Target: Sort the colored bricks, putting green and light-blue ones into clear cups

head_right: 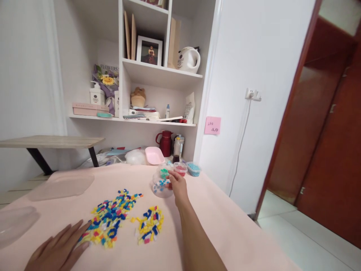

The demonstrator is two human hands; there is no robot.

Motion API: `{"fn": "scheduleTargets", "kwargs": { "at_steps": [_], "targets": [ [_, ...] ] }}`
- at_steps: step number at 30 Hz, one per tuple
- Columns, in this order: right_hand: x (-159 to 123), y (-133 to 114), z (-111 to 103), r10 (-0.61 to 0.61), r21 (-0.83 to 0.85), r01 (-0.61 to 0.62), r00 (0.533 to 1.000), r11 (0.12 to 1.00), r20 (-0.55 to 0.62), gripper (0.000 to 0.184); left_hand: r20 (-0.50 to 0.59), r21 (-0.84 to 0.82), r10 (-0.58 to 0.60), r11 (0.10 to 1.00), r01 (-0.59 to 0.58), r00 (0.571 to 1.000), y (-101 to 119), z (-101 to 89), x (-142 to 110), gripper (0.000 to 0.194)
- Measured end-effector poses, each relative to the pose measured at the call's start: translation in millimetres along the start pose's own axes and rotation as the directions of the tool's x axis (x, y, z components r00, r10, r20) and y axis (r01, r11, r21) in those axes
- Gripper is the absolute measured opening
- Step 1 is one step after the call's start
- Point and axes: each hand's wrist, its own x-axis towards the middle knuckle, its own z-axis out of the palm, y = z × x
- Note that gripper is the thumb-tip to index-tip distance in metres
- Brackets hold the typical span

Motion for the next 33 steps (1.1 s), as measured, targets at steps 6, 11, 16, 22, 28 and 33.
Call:
{"fn": "scheduleTargets", "kwargs": {
  "at_steps": [6,11,16,22,28,33],
  "targets": [
    [-12,-4,9,-0.036,-0.041,0.040,0.996,0.998,0.084,0.043,0.013,-0.022,-0.032,0.999,0.033,0.999,8,-12.0,-7,0.058],
    [-52,-10,34,-0.176,-0.188,0.343,0.793,0.920,0.583,0.018,-0.029,-0.115,0.024,0.993,-0.027,0.999,9,-16.3,-13,0.056],
    [-94,-10,58,-0.183,-0.098,0.611,0.380,0.786,0.907,0.025,-0.045,-0.160,0.019,0.987,-0.025,0.999,7,-13.7,-16,0.055],
    [-104,-4,67,-0.173,-0.045,0.773,0.198,0.632,0.965,0.039,-0.046,-0.172,0.034,0.984,-0.041,0.998,7,-14.8,-17,0.054],
    [-85,-1,52,-0.048,-0.193,0.737,0.293,0.647,0.955,0.036,-0.038,-0.169,0.030,0.985,-0.036,0.999,7,-14.4,-17,0.055],
    [-89,1,54,-0.118,-0.202,0.745,0.353,0.636,0.928,0.050,-0.047,-0.186,0.032,0.982,-0.040,0.998,6,-13.0,-17,0.055]
  ]
}}
